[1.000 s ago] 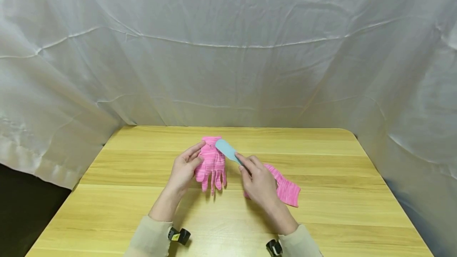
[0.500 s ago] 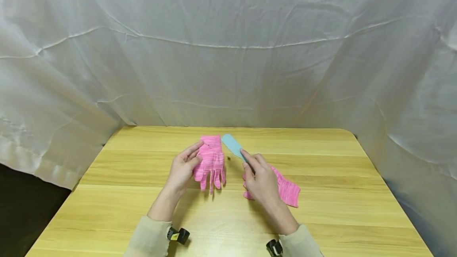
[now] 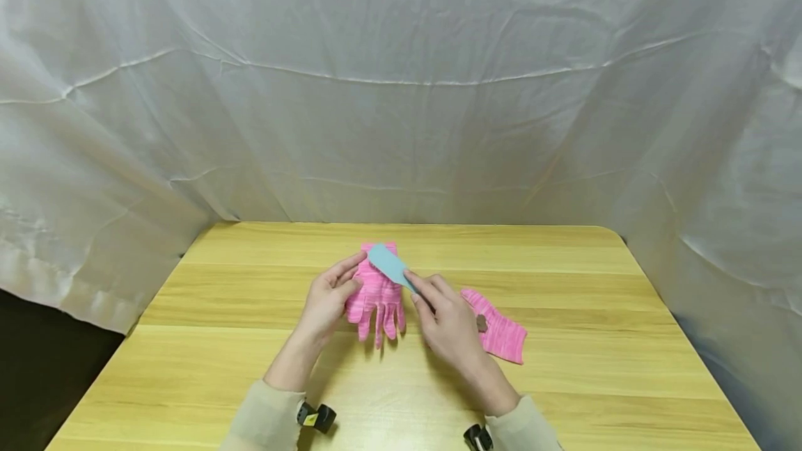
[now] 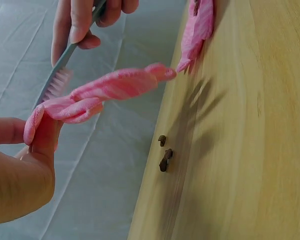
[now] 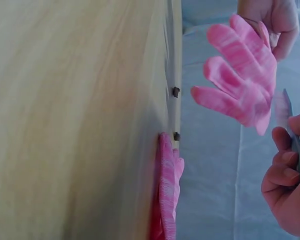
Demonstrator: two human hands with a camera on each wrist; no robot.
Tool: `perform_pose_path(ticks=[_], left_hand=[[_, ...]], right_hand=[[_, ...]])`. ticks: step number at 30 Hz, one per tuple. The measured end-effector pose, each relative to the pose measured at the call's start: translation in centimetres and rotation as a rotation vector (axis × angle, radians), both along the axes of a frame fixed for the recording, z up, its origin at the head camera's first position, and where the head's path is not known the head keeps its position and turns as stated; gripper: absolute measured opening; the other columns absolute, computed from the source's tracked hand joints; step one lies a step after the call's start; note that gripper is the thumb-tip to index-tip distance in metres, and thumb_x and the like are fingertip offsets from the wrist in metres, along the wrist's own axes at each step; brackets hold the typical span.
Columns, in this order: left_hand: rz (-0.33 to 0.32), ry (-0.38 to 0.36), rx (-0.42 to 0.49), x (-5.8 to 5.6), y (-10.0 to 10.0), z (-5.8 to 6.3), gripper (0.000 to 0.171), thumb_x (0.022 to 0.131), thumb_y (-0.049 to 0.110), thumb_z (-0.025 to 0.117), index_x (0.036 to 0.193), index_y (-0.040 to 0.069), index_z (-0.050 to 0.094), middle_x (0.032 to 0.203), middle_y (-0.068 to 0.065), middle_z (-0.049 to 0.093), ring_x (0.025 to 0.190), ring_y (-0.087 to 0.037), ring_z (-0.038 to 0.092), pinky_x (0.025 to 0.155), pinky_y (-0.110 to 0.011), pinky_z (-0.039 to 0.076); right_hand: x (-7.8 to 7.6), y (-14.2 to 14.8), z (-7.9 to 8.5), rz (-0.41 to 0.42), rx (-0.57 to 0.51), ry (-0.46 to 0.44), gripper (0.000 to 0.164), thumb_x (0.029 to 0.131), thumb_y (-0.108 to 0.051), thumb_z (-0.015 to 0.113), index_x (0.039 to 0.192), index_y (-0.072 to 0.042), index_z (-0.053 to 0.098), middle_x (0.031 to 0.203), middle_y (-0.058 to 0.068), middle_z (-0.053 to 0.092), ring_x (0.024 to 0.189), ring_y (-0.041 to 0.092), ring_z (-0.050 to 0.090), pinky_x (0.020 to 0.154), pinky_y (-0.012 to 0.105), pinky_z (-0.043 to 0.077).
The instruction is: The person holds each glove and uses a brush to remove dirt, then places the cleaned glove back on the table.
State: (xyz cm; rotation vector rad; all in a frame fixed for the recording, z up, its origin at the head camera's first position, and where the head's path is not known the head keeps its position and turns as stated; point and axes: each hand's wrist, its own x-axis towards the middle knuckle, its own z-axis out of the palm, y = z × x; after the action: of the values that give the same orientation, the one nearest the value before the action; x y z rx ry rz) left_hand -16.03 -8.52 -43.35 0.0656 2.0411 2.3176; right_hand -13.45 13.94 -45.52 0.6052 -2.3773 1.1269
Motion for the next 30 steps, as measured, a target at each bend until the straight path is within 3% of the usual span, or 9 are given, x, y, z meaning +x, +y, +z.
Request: perform_pose_path(ticks=[6,14,30], left_hand=[[-0.001,-0.002,0.003,-0.03,0.00,-0.03,0.051,0.098,-0.005,0.057,0.147,0.005,0.056,0.149,-0.020,0.056,0.133,-0.035,0.058,0.104,-0.031,0.055],[0.010,0.012,-0.001,0.00,0.02,0.10,0.049,0.098,-0.005,0.057,0.146,0.002,0.057,0.149,-0.019,0.057,0.136,-0.034,0.056,0.106,-0.031,0.053],[0.006,0.011,0.005,-0.01,0.08,0.03,0.048,0.098,-0.006,0.056,0.146,0.001,0.057,0.149,-0.019,0.057,0.137,-0.034,0.055,0.107,-0.031,0.052]], right_hand=[[-0.05,-0.02,-0.16,-0.023,0.033,0.014,0.045,0.098,-0.005,0.069,0.141,-0.017,0.066,0.104,-0.004,0.067,0.060,-0.002,0.045,0.045,0.019,0.041],[-0.17,0.10,-0.13,-0.038,0.015,-0.048,0.043,0.101,-0.007,0.066,0.143,-0.019,0.065,0.105,-0.003,0.067,0.057,-0.001,0.050,0.041,0.020,0.042],[-0.33,0.16,-0.31,-0.081,0.020,-0.021,0.042,0.101,-0.006,0.065,0.141,-0.019,0.067,0.099,-0.002,0.065,0.058,-0.001,0.045,0.043,0.019,0.039]])
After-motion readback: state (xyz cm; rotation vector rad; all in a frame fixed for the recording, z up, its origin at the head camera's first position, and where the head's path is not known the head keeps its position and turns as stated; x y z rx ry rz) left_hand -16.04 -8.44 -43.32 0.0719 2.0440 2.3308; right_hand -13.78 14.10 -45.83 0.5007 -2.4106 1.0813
